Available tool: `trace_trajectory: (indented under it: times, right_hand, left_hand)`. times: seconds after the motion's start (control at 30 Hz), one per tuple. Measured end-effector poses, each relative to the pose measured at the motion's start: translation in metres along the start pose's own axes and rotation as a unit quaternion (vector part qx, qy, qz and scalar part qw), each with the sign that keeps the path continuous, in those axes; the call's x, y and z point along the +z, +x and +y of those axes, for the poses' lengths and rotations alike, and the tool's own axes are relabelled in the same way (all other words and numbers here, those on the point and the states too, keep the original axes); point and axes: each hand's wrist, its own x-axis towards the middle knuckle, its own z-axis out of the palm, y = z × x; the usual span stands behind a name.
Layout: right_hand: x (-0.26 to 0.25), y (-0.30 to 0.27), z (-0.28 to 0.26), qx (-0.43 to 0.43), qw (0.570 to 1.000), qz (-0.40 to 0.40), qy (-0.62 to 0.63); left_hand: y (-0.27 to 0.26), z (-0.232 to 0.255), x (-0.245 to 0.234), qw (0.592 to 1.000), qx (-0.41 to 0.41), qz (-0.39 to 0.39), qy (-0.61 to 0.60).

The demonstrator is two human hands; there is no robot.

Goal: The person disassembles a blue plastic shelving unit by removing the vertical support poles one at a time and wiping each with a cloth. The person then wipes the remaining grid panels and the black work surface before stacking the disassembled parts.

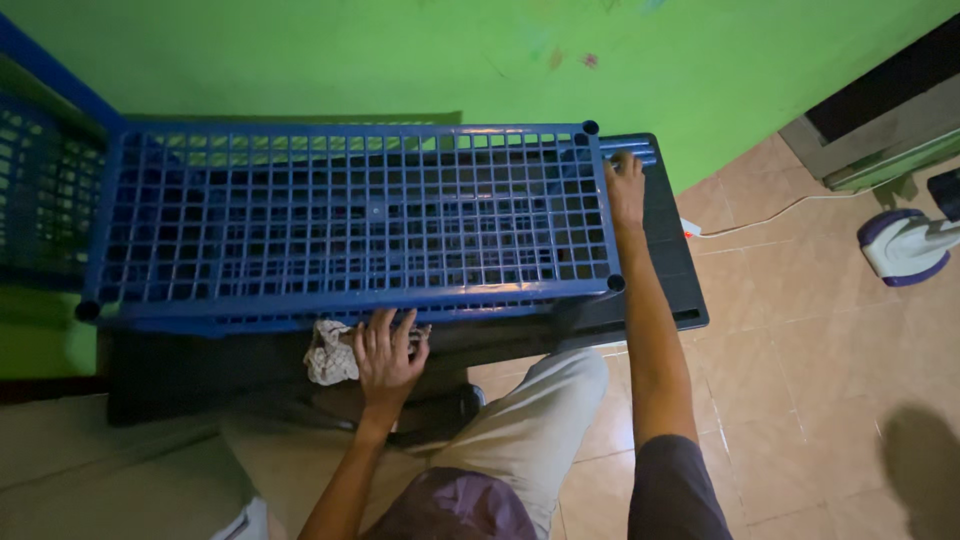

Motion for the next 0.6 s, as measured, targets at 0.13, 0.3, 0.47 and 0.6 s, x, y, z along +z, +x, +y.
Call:
trace_trajectory:
  times: [0.13,0.3,0.47,0.6]
  right_hand:
    - [-0.007,0.006,-0.01,0.016,0.999,-0.022,0.027]
    - [-0.072,0.023,-0.023,-0.026,0.993,0.045,0.102]
    - [-0.169,0.065,-0.053,0.0,0.961,0.06,0.269]
    - [-0.237,0.095,-0.113,0.01,0.953,0.041,0.299]
  left_hand:
    - [-0.002,0.0,0.001,1.0,-0.002,0.013,0.002]
    - [0.0,-0.004,0.001,1.0,0.006,-0.001,-0.007]
    - [0.005,-0.004,-0.025,0.995,0.013,0.024,-0.093]
    - [0.015,-0.002,-0.084,0.972,0.014,0.097,-0.214]
